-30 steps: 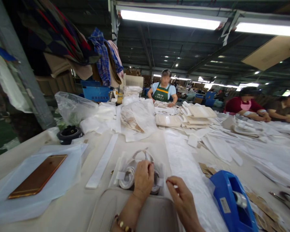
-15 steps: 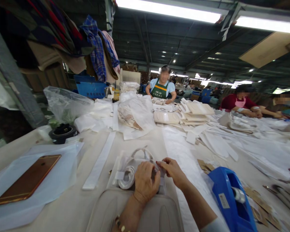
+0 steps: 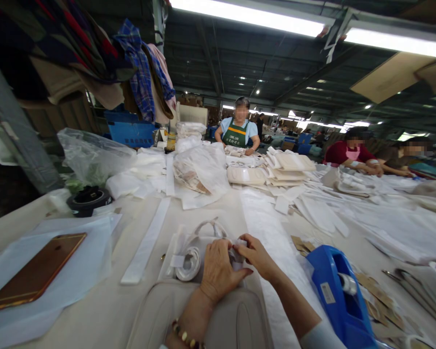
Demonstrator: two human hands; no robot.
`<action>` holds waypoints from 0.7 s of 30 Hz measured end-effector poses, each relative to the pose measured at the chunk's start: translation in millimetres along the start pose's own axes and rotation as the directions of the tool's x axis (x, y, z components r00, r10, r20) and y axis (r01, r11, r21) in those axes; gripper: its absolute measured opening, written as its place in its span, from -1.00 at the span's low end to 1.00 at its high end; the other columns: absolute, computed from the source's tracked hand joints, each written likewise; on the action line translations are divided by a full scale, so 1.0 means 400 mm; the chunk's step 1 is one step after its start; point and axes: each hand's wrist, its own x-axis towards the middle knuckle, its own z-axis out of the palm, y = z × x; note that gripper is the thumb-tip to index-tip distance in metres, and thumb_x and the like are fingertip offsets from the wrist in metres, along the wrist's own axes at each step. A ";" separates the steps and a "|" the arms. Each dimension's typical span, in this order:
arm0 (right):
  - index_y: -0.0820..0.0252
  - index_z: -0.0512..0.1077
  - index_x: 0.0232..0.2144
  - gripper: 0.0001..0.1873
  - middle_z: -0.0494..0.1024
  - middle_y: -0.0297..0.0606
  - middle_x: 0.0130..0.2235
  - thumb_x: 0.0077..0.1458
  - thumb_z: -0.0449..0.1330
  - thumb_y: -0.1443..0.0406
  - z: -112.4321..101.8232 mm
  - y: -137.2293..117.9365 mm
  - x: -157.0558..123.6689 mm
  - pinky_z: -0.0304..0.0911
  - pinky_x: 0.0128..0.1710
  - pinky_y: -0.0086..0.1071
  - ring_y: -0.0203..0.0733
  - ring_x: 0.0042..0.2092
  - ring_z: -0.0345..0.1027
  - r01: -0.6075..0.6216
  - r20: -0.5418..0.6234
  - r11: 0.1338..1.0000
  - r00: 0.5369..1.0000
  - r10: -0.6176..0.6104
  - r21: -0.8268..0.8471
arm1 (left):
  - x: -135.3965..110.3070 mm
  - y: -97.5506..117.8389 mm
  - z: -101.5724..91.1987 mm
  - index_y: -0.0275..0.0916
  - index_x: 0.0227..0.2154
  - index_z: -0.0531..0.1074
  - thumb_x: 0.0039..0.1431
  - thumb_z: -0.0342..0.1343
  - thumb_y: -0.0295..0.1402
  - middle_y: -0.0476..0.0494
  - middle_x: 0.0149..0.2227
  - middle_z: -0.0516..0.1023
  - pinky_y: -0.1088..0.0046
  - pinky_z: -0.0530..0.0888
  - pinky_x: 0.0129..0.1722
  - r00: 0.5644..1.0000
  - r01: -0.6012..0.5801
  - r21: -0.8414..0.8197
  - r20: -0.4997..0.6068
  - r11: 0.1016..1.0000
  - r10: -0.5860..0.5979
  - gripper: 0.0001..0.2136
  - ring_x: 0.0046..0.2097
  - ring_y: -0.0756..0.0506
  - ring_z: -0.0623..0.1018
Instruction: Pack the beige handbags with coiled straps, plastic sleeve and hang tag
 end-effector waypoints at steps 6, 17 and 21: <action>0.18 0.32 -0.45 -0.81 0.34 -0.35 -0.49 -0.01 0.01 0.20 0.019 0.008 0.006 0.14 -0.40 -0.37 -0.23 -0.39 0.21 0.101 -0.099 0.989 0.989 -0.111 -0.103 | 0.000 0.022 -0.008 -0.24 -0.22 0.24 -0.09 0.28 -0.29 -0.10 -0.27 0.43 0.19 0.30 -0.21 0.984 -0.111 0.129 0.152 0.985 0.091 -0.61 -0.20 -0.19 0.42; 0.13 0.24 -0.49 -0.88 0.31 -0.37 -0.51 -0.01 0.02 0.22 0.041 -0.015 0.012 0.08 -0.38 -0.37 -0.23 -0.42 0.18 0.088 -0.163 0.969 0.978 -0.128 -0.232 | 0.003 0.031 0.014 -0.27 -0.28 0.29 0.06 0.15 -0.21 -0.14 -0.32 0.41 0.25 0.27 -0.30 0.977 0.119 0.367 0.125 0.922 -0.175 -0.73 -0.25 -0.21 0.40; 0.13 0.24 -0.45 -0.91 0.31 -0.36 -0.50 0.02 0.02 0.25 0.050 -0.014 0.004 0.07 -0.35 -0.37 -0.22 -0.41 0.18 0.069 -0.199 0.962 0.972 -0.125 -0.264 | -0.002 0.015 0.017 -0.25 -0.30 0.31 0.07 0.12 -0.28 -0.14 -0.33 0.39 0.28 0.28 -0.33 0.979 0.012 0.397 0.182 0.918 -0.092 -0.81 -0.25 -0.21 0.39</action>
